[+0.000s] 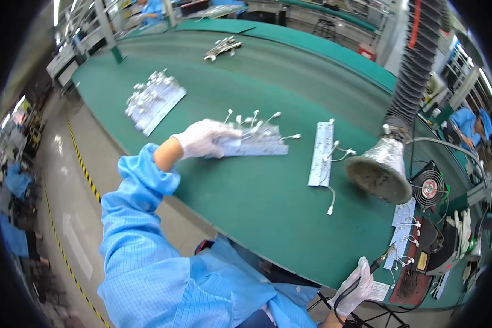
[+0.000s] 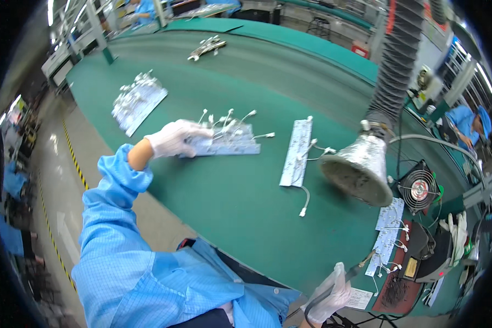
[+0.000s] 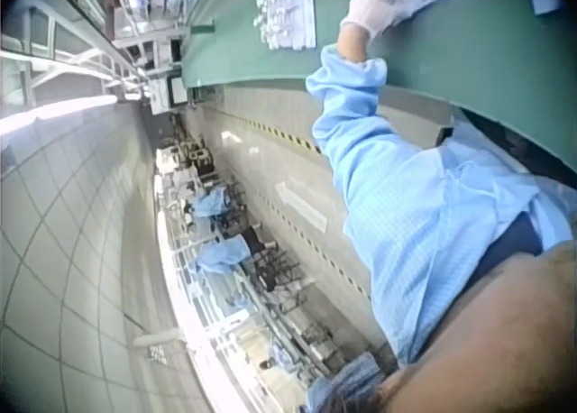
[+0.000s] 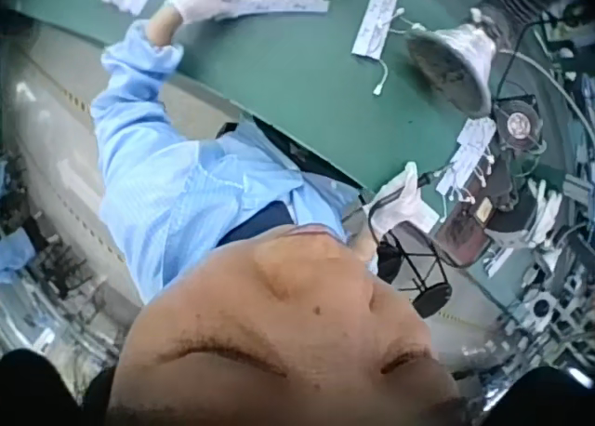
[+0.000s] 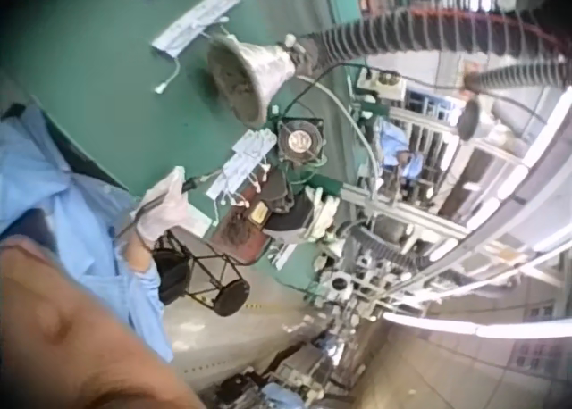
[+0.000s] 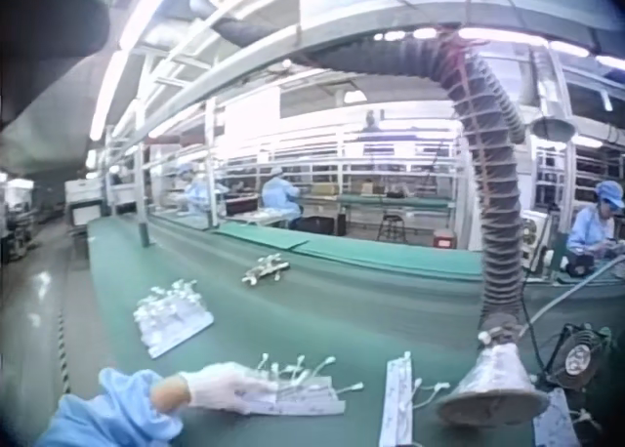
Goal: The person is soldering wires onto LED light strips and then organizing the finished pieces.
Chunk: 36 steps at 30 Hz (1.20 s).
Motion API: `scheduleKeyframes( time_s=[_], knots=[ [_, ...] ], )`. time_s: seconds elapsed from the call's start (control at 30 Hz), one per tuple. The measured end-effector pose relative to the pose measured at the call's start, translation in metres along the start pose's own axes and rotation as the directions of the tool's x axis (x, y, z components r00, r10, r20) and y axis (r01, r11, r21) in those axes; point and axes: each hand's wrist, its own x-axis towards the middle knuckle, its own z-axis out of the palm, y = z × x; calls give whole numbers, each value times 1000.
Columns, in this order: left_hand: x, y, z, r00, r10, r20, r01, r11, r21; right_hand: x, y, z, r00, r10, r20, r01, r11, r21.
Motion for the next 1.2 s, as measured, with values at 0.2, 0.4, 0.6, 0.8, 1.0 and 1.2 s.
scheduleKeyframes(
  time_s=[0.2, 0.4, 0.6, 0.8, 1.0, 1.2],
  knots=[
    [-30, 34, 21, 836, -95, -541, 271, 928, 256, -4, 4, 4, 990, -124, -71, 124, 992, -13],
    [-28, 17, 42, 824, -275, -496, 405, 897, 176, -6, 0, 0, 997, -70, -30, 70, 997, 20],
    [-17, 25, 31, 891, -224, -396, 326, 921, 211, -9, 7, 5, 993, -96, -66, 96, 995, 0],
    [-24, 29, 53, 909, -154, -387, 304, 879, 366, -7, 5, 5, 989, -121, -82, 121, 993, -9],
    [-30, 36, 56, 850, -83, -521, 308, 880, 363, -9, 6, 5, 993, -107, -57, 105, 994, -41],
    [-32, 35, 60, 875, -49, -482, 253, 894, 369, -8, -2, 1, 1000, -17, -19, 17, 1000, -10]
  ],
)
